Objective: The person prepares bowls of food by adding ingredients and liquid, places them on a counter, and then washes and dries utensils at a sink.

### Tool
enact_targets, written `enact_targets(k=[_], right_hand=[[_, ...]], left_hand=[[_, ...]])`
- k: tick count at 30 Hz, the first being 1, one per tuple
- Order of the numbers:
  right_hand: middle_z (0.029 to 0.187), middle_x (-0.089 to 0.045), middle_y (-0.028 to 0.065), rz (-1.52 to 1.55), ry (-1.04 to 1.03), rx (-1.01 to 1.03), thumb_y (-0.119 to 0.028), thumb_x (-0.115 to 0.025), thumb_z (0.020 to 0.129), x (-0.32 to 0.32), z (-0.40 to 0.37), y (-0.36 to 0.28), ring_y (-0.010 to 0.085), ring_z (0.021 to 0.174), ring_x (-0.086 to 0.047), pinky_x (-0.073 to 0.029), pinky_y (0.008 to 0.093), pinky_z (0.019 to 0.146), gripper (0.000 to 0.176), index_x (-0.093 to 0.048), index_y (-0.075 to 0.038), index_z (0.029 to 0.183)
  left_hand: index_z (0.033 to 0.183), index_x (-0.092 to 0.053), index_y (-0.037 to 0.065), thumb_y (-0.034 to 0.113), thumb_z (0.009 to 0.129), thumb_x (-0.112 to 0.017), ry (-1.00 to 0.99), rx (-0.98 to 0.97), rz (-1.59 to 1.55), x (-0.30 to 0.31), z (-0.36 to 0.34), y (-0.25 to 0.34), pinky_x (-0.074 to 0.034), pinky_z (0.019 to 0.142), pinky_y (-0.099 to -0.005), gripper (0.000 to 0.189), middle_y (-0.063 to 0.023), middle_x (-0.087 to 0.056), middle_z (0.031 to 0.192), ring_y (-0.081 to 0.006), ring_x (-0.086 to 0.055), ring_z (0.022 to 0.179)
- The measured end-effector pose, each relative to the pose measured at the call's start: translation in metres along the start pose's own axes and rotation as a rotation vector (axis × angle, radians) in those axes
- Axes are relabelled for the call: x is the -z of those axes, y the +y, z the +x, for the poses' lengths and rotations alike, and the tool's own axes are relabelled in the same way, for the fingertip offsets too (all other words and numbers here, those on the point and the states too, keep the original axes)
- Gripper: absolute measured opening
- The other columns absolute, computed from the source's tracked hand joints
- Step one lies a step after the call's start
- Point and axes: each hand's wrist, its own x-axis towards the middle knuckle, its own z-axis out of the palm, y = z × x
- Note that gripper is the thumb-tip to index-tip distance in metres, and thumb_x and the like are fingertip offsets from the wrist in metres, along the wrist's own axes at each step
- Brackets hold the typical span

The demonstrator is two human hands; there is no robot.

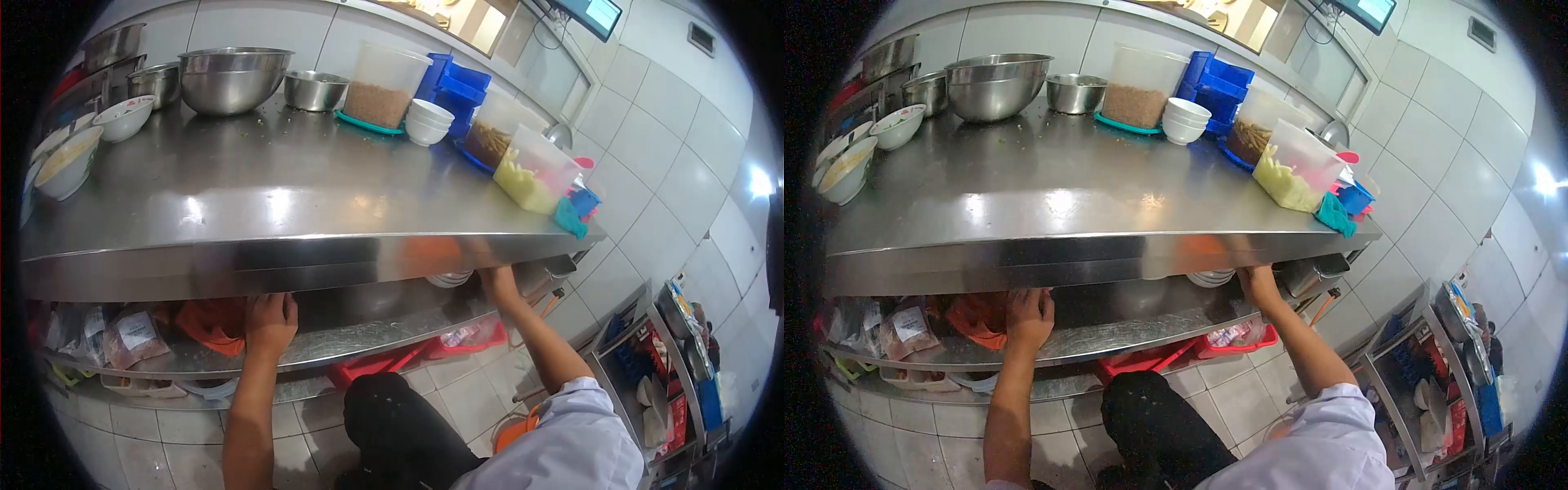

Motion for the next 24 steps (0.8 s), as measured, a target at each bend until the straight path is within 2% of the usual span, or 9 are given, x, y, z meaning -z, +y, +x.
enact_targets(k=[3, 7, 12, 15, 17, 19, 21, 22, 24], right_hand=[[0.116, -0.067, 0.0113, -0.246, -0.006, 0.079, -0.008, -0.071, 0.090, 0.022, -0.016, -0.038, 0.0322, 0.115, -0.059, -0.036, 0.0448, 0.103, 0.023, -0.069, -0.010, 0.112], [0.090, -0.057, 0.0054, -0.125, -0.144, 0.214, -0.007, -0.073, 0.082, 0.065, -0.030, -0.106, 0.0258, 0.093, -0.056, -0.035, 0.0428, 0.095, 0.016, -0.067, -0.010, 0.097], [0.098, -0.064, 0.0029, 0.173, -0.331, 0.222, -0.010, -0.078, 0.081, 0.090, -0.045, -0.209, 0.0241, 0.097, -0.060, -0.037, 0.0433, 0.095, 0.021, -0.071, -0.011, 0.100], [0.100, -0.064, 0.0033, 0.458, -0.303, 0.345, -0.019, -0.079, 0.083, 0.075, -0.038, -0.258, 0.0224, 0.099, -0.060, -0.040, 0.0423, 0.093, 0.017, -0.076, -0.013, 0.098], [0.103, -0.064, 0.0046, 0.520, -0.290, 0.374, -0.020, -0.079, 0.083, 0.056, -0.032, -0.270, 0.0223, 0.100, -0.060, -0.041, 0.0420, 0.094, 0.015, -0.077, -0.013, 0.097], [0.113, -0.062, 0.0102, 0.617, 0.012, 0.329, -0.021, -0.079, 0.085, 0.032, -0.031, -0.273, 0.0255, 0.107, -0.058, -0.042, 0.0432, 0.096, 0.024, -0.075, -0.011, 0.106], [0.130, -0.056, 0.0199, 0.634, 0.056, 0.104, -0.024, -0.080, 0.085, -0.003, -0.033, -0.258, 0.0372, 0.121, -0.053, -0.040, 0.0484, 0.103, 0.053, -0.062, -0.004, 0.130], [0.133, -0.054, 0.0228, 0.585, 0.045, 0.045, -0.026, -0.081, 0.085, -0.023, -0.031, -0.242, 0.0417, 0.124, -0.051, -0.039, 0.0506, 0.105, 0.063, -0.056, -0.002, 0.137], [0.139, -0.051, 0.0242, 0.130, 0.083, -0.014, -0.028, -0.081, 0.085, -0.050, -0.023, -0.218, 0.0451, 0.129, -0.048, -0.034, 0.0532, 0.110, 0.073, -0.048, -0.001, 0.143]], left_hand=[[0.097, -0.069, 0.007, 0.010, 0.085, -0.067, 0.006, -0.070, -0.030, 0.009, 0.001, 0.008, -0.051, 0.087, -0.0494, 0.013, -0.0132, -0.071, 0.098, -0.0370, -0.066, 0.095], [0.097, -0.069, 0.011, 0.009, 0.080, -0.073, -0.093, -0.276, -0.300, 0.036, -0.009, 0.042, -0.050, 0.083, -0.0453, 0.018, -0.0107, -0.069, 0.095, -0.0336, -0.066, 0.091], [0.141, -0.053, 0.027, 0.040, 0.083, -0.079, -0.296, -0.541, -0.289, 0.104, -0.027, 0.153, -0.039, 0.107, -0.0512, 0.065, -0.0076, -0.050, 0.149, -0.0289, -0.049, 0.138], [0.131, -0.061, 0.027, 0.034, 0.082, -0.077, -0.238, -0.659, -0.082, 0.127, -0.023, 0.157, -0.042, 0.103, -0.0498, 0.052, -0.0062, -0.059, 0.128, -0.0261, -0.057, 0.122], [0.109, -0.067, 0.022, 0.030, 0.079, -0.074, -0.200, -0.627, -0.077, 0.157, -0.016, 0.141, -0.046, 0.095, -0.0411, 0.032, -0.0010, -0.059, 0.101, -0.0203, -0.059, 0.105], [0.087, -0.063, 0.017, 0.022, 0.077, -0.072, -0.239, -0.599, -0.016, 0.193, 0.000, 0.142, -0.046, 0.085, -0.0374, 0.014, 0.0013, -0.050, 0.083, -0.0197, -0.056, 0.086], [0.082, -0.057, 0.014, 0.017, 0.077, -0.071, -0.224, -0.561, -0.071, 0.224, 0.009, 0.128, -0.045, 0.079, -0.0364, 0.014, -0.0012, -0.050, 0.082, -0.0210, -0.055, 0.079], [0.084, -0.055, 0.012, 0.012, 0.070, -0.079, -0.159, -0.310, -0.072, 0.240, 0.000, 0.119, -0.046, 0.077, -0.0422, 0.028, -0.0029, -0.050, 0.083, -0.0229, -0.054, 0.079], [0.090, -0.053, 0.009, 0.004, 0.063, -0.090, -0.058, -0.276, -0.076, 0.276, 0.013, 0.108, -0.049, 0.078, -0.0495, 0.046, -0.0058, -0.054, 0.089, -0.0271, -0.056, 0.083]])
